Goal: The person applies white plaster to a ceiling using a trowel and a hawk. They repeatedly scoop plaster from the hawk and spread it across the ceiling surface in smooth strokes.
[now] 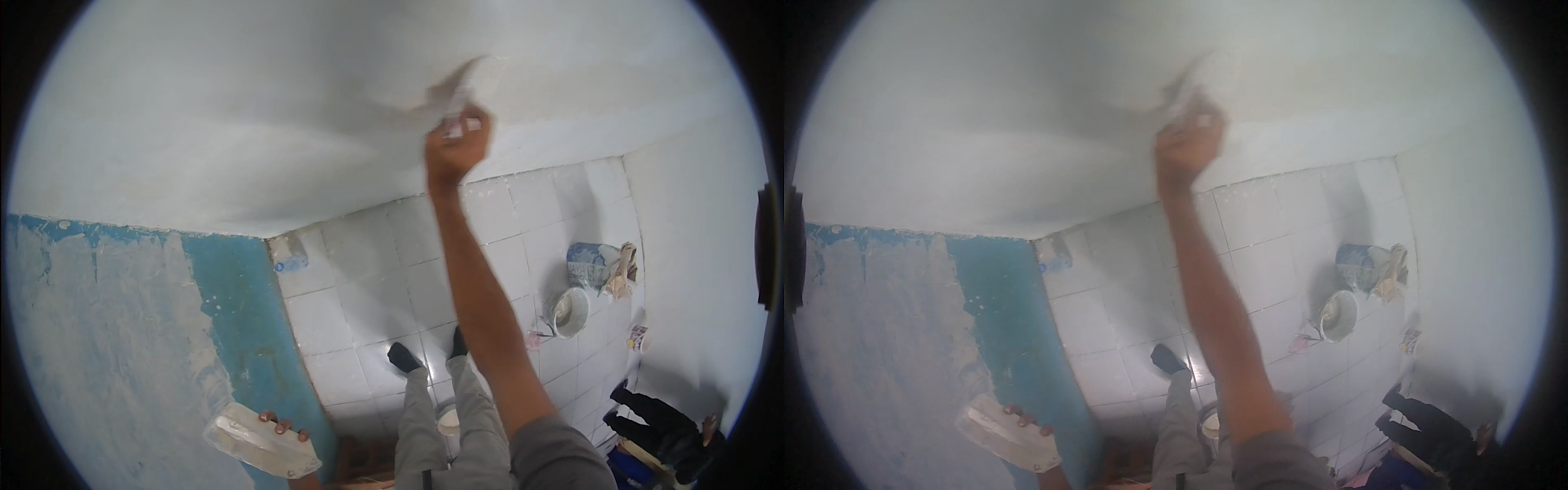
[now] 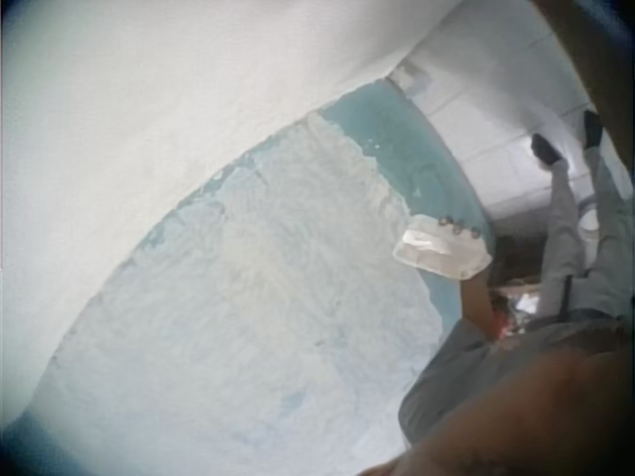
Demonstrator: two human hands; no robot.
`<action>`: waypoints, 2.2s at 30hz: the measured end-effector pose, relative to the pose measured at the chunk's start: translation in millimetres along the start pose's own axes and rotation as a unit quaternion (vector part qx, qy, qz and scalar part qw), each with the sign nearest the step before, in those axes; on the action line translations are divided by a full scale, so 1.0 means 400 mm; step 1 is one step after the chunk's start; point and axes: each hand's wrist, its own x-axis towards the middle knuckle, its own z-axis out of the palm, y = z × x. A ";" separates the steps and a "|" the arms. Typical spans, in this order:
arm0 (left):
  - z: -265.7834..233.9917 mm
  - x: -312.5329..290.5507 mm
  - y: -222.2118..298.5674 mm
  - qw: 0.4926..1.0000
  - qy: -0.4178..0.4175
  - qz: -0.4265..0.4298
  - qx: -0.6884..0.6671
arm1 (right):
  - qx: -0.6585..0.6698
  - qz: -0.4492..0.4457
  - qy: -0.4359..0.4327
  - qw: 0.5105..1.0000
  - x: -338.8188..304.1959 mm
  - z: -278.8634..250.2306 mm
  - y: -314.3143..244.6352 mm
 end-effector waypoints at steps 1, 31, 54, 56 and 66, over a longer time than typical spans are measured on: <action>-0.001 -0.004 0.001 1.000 0.000 0.003 0.002 | -0.054 -0.043 -0.054 0.996 -0.032 0.008 -0.067; 0.010 -0.036 0.040 1.000 -0.008 0.019 0.015 | 0.044 0.147 0.049 0.987 0.094 -0.103 0.026; 0.008 -0.022 0.040 1.000 -0.020 0.015 0.006 | 0.048 0.022 -0.101 0.994 -0.031 -0.082 -0.073; 0.013 -0.020 0.039 0.999 -0.024 0.015 0.021 | 0.032 0.059 -0.045 0.997 -0.013 -0.103 -0.048; 0.002 -0.034 0.054 0.999 -0.001 0.024 0.026 | -0.046 0.166 0.039 0.984 0.114 -0.089 0.087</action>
